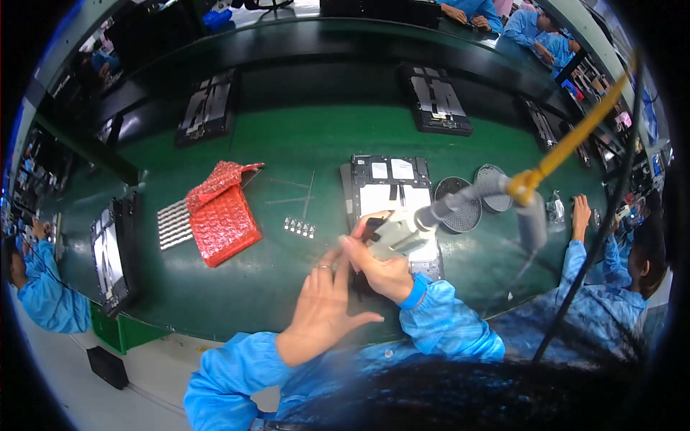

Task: The person repeatedly takes tablet frames from a conveyor line, attaches small components to them by hand, fastens them using an electric screwdriver, and places the assembled frames back onto the conveyor.

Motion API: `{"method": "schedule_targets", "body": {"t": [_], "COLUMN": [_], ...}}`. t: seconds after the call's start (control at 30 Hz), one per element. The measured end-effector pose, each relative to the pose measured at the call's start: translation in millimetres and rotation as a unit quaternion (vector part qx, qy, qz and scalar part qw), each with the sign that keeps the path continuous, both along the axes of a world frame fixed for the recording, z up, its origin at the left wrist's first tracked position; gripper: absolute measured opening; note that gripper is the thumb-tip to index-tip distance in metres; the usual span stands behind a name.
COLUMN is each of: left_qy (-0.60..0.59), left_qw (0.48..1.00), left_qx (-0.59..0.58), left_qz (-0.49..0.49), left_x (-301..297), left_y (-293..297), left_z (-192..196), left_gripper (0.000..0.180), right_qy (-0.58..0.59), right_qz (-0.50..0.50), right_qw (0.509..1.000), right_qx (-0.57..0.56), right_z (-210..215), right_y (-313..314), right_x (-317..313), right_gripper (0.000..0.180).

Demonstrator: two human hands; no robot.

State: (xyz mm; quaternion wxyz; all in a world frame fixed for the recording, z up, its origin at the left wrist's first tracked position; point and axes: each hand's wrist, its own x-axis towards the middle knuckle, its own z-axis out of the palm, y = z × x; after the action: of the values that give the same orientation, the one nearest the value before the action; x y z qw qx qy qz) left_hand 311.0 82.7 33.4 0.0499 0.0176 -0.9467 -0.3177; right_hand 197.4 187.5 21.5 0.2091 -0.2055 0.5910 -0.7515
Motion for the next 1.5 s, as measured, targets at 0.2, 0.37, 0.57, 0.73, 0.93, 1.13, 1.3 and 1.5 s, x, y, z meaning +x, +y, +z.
{"method": "schedule_targets", "body": {"t": [0.2,0.37,0.57,0.73,0.93,1.13,1.3,1.5], "left_qy": [0.070,-0.056,-0.015,0.062,-0.014,0.240,0.150,0.343], "left_qw": [0.996,0.709,0.701,0.746,0.845,0.949,0.982,0.930], "left_qx": [0.011,0.688,0.682,0.617,0.478,-0.123,-0.087,0.094], "left_qz": [0.054,0.140,0.210,0.243,0.241,0.160,0.073,0.097], "left_x": [-1,-21,-41,-134,-244,-289,-329,-364], "left_y": [16,19,-35,-89,-183,-97,9,11], "left_z": [-24,-16,21,11,-16,-14,-46,-70], "left_gripper": [0.075,0.063,0.060,0.063,0.051,0.072,0.081,0.055], "right_qy": [0.040,0.030,0.171,0.074,0.121,0.145,0.118,0.091], "right_qz": [-0.114,-0.125,-0.306,-0.480,-0.397,-0.363,-0.332,-0.286], "right_qw": [0.989,0.936,0.911,0.873,0.901,0.909,0.920,0.945], "right_qx": [-0.081,-0.327,-0.219,-0.050,-0.127,-0.143,-0.171,-0.130], "right_z": [0,47,37,99,43,35,34,15], "right_y": [26,125,177,117,159,169,166,166], "right_x": [-23,-83,-143,-96,-126,-137,-141,-149], "right_gripper": [0.040,0.041,0.028,0.025,0.032,0.029,0.029,0.030]}}
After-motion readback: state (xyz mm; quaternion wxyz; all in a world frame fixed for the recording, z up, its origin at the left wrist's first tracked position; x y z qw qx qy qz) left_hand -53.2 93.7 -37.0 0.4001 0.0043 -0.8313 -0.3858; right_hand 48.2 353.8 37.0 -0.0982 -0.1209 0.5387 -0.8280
